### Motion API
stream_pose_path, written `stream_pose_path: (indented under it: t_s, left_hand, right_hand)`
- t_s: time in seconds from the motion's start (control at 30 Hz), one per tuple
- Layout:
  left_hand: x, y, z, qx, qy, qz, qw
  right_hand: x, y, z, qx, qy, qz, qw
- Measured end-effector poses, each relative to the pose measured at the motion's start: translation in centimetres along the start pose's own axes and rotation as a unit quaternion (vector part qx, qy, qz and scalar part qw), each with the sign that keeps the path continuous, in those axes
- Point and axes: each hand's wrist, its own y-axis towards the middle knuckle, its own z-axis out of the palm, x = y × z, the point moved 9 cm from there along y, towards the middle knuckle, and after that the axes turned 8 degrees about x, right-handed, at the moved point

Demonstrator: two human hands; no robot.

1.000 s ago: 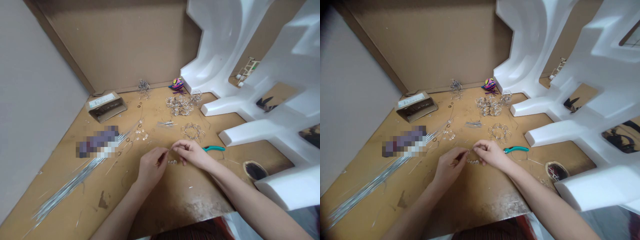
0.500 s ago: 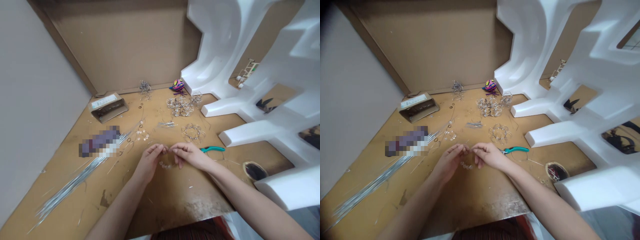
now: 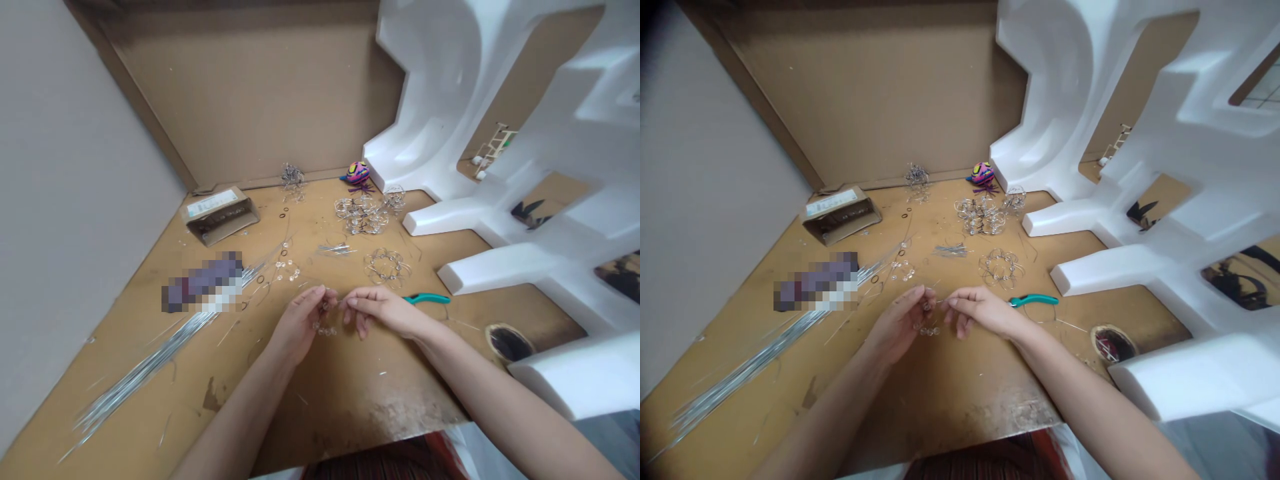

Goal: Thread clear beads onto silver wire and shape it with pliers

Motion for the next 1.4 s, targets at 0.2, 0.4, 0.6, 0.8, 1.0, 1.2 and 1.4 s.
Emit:
stream_pose_path:
  t_s: [0.2, 0.4, 0.6, 0.8, 1.0, 1.2, 1.4]
  left_hand:
    - [-0.1, -0.3, 0.0, -0.011, -0.031, -0.013, 0.999]
    - [0.3, -0.3, 0.9, 0.045, -0.076, -0.044, 0.995]
    - [0.7, -0.5, 1.8, 0.091, -0.099, -0.066, 0.989]
    - [0.1, -0.7, 2.2, 0.12, -0.098, -0.054, 0.986]
    - [0.2, -0.9, 2.4, 0.129, -0.078, -0.064, 0.986]
    - [0.1, -0.8, 2.1, 0.108, -0.033, -0.056, 0.992]
    - [0.1, -0.9, 2.4, 0.115, -0.015, -0.056, 0.992]
  right_hand:
    - [1.1, -3.0, -2.9, -0.138, -0.246, 0.001, 0.959]
    - [1.0, -8.7, -4.4, -0.163, -0.643, 0.03, 0.748]
    - [-0.4, -8.8, -4.6, -0.111, -0.703, 0.086, 0.697]
    - [0.9, -8.2, -4.8, -0.126, -0.713, 0.064, 0.687]
    - [4.2, -9.4, -4.6, -0.066, -0.619, 0.1, 0.776]
    - [7.2, -9.4, -2.3, -0.051, -0.696, 0.087, 0.711]
    - [8.4, -8.7, -1.0, -0.046, -0.729, 0.05, 0.681]
